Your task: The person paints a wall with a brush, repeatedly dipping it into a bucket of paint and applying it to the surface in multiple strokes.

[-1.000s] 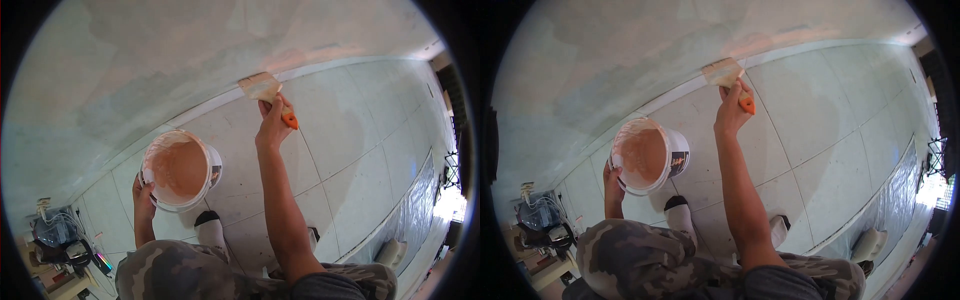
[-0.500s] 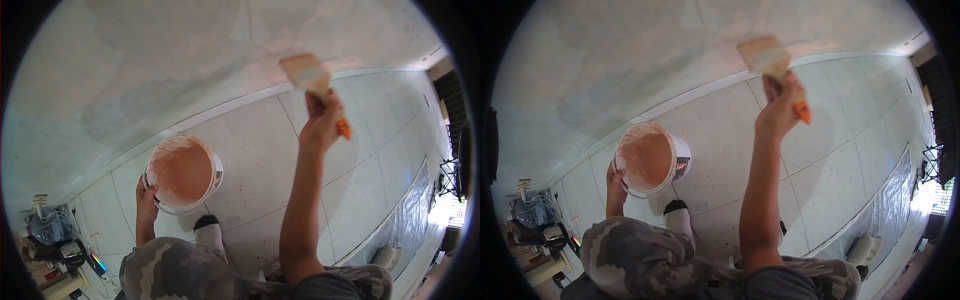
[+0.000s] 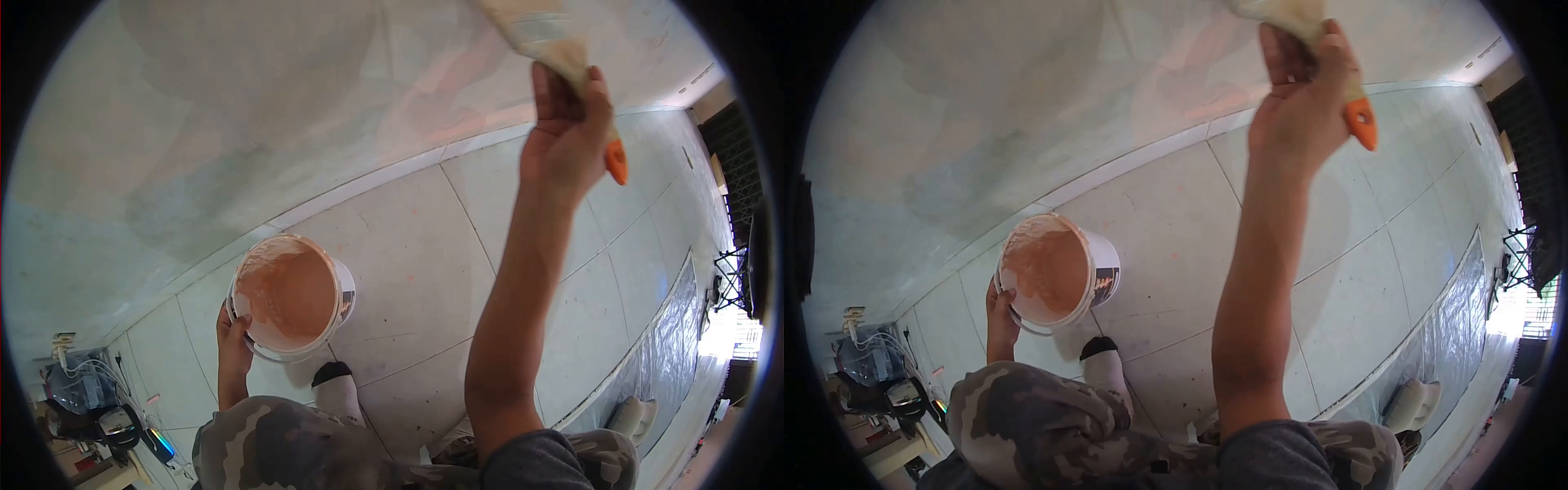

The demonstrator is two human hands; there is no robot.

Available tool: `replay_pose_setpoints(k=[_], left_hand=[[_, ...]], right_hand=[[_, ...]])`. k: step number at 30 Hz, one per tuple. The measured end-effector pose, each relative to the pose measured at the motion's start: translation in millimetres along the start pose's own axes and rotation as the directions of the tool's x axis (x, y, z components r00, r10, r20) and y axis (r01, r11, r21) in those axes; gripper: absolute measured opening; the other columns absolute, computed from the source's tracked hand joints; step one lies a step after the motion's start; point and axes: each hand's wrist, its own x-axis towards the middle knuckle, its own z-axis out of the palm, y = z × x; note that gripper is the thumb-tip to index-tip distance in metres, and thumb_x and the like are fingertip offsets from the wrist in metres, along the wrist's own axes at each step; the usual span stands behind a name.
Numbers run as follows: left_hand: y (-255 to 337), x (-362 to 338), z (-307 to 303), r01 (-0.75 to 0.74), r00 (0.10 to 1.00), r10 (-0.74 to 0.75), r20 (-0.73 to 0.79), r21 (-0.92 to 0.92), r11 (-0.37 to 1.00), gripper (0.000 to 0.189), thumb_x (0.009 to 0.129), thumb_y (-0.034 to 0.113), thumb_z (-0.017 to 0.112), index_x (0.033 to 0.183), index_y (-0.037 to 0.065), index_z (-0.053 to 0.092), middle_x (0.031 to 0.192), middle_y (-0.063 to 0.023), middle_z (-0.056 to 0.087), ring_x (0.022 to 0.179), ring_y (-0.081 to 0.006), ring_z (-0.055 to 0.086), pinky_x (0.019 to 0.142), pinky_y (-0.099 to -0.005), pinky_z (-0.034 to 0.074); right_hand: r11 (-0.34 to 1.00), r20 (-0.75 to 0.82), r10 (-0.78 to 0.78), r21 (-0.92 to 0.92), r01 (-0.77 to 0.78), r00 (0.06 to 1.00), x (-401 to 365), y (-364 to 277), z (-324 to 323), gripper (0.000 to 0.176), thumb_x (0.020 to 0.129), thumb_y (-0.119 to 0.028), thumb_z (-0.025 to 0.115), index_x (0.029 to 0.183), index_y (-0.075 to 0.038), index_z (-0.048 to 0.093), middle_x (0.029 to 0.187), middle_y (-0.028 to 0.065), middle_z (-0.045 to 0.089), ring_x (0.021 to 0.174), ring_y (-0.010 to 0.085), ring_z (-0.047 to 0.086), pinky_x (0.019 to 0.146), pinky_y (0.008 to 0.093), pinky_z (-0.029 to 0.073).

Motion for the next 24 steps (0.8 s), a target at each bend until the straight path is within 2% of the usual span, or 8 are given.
replay_pose_setpoints(k=[2, 6, 7, 11, 16, 19, 21, 24], left_hand=[[-3, 1, -1, 0.002, 1.0, -0.002, -0.022, -0.013, 1.0, 0.052, 0.077, 0.012, 0.054, 0.127, 0.0, 0.047, 0.115, -0.0089, 0.058, 0.103, -0.0181, 0.057, 0.091, -0.0321, 0.046], [-5, 3, -2, -0.03, 1.0, 0.03, 0.006, -0.042, 0.999, 0.053, 0.077, 0.011, 0.054, 0.128, 0.0, 0.046, 0.115, -0.0093, 0.058, 0.104, -0.0184, 0.057, 0.092, -0.0321, 0.045], [-6, 1, -2, -0.032, 0.999, 0.033, 0.012, -0.045, 0.998, 0.053, 0.077, 0.01, 0.054, 0.128, 0.0, 0.046, 0.115, -0.0094, 0.058, 0.104, -0.0187, 0.057, 0.092, -0.0322, 0.045], [-6, 3, -2, -0.047, 0.999, 0.048, 0.016, -0.038, 0.998, 0.054, 0.077, 0.01, 0.054, 0.13, -0.001, 0.045, 0.117, -0.0097, 0.058, 0.105, -0.0191, 0.057, 0.093, -0.0323, 0.045], [-8, 3, -4, -0.041, 0.999, 0.041, 0.009, -0.039, 0.998, 0.057, 0.077, 0.011, 0.054, 0.131, -0.001, 0.044, 0.119, -0.0109, 0.057, 0.106, -0.02, 0.057, 0.093, -0.0326, 0.045], [-9, 4, -6, -0.031, 0.999, 0.032, 0.008, -0.025, 0.999, 0.057, 0.077, 0.013, 0.055, 0.131, -0.001, 0.045, 0.118, -0.0107, 0.057, 0.105, -0.0197, 0.057, 0.092, -0.0331, 0.045], [-6, 4, -3, -0.031, 0.999, 0.031, 0.013, -0.029, 0.999, 0.056, 0.077, 0.013, 0.056, 0.13, -0.001, 0.045, 0.117, -0.0103, 0.058, 0.105, -0.0193, 0.057, 0.092, -0.033, 0.045], [-7, 2, -7, -0.015, 1.0, 0.015, 0.027, -0.015, 1.0, 0.06, 0.075, 0.017, 0.058, 0.131, 0.0, 0.045, 0.119, -0.0099, 0.057, 0.107, -0.0199, 0.056, 0.094, -0.0334, 0.044]], right_hand=[[0.999, 0.02, -0.038, -0.008, 0.038, 0.999, 5, -9, -2, 0.032, 0.09, -0.015, 0.056, 0.111, 0.01, 0.052, 0.1, 0.0175, 0.061, 0.089, 0.0275, 0.066, 0.088, 0.0402, 0.057], [0.989, -0.061, 0.149, 0.032, -0.147, 0.987, -19, 32, -52, 0.03, 0.09, -0.017, 0.056, 0.111, 0.005, 0.054, 0.101, 0.0129, 0.061, 0.086, 0.0207, 0.063, 0.085, 0.0358, 0.054], [0.975, -0.061, 0.215, -0.047, -0.218, 0.975, -36, 44, -64, 0.03, 0.091, -0.017, 0.057, 0.113, 0.004, 0.054, 0.103, 0.0115, 0.06, 0.09, 0.0203, 0.062, 0.088, 0.0366, 0.053], [0.879, -0.296, 0.385, -0.173, -0.445, 0.874, -98, 68, -107, 0.031, 0.093, -0.018, 0.056, 0.113, 0.004, 0.05, 0.108, 0.0131, 0.057, 0.097, 0.0209, 0.061, 0.092, 0.0365, 0.053], [0.842, -0.408, 0.367, -0.237, -0.485, 0.836, -105, 82, -110, 0.032, 0.093, -0.016, 0.054, 0.114, 0.007, 0.05, 0.108, 0.0147, 0.057, 0.095, 0.0214, 0.062, 0.09, 0.0337, 0.055], [0.853, -0.309, 0.321, -0.315, -0.415, 0.895, -75, 78, -72, 0.031, 0.093, -0.018, 0.055, 0.107, 0.01, 0.056, 0.105, 0.014, 0.058, 0.094, 0.0199, 0.062, 0.085, 0.0339, 0.057], [0.905, -0.184, 0.275, -0.281, -0.319, 0.944, -53, 52, -38, 0.031, 0.093, -0.018, 0.056, 0.106, 0.009, 0.057, 0.105, 0.0142, 0.059, 0.093, 0.0196, 0.062, 0.082, 0.0339, 0.057], [0.987, -0.031, 0.084, -0.135, -0.088, 0.996, -32, 11, -2, 0.035, 0.093, -0.018, 0.054, 0.114, 0.01, 0.051, 0.102, 0.0151, 0.059, 0.088, 0.0213, 0.063, 0.087, 0.0355, 0.055]])
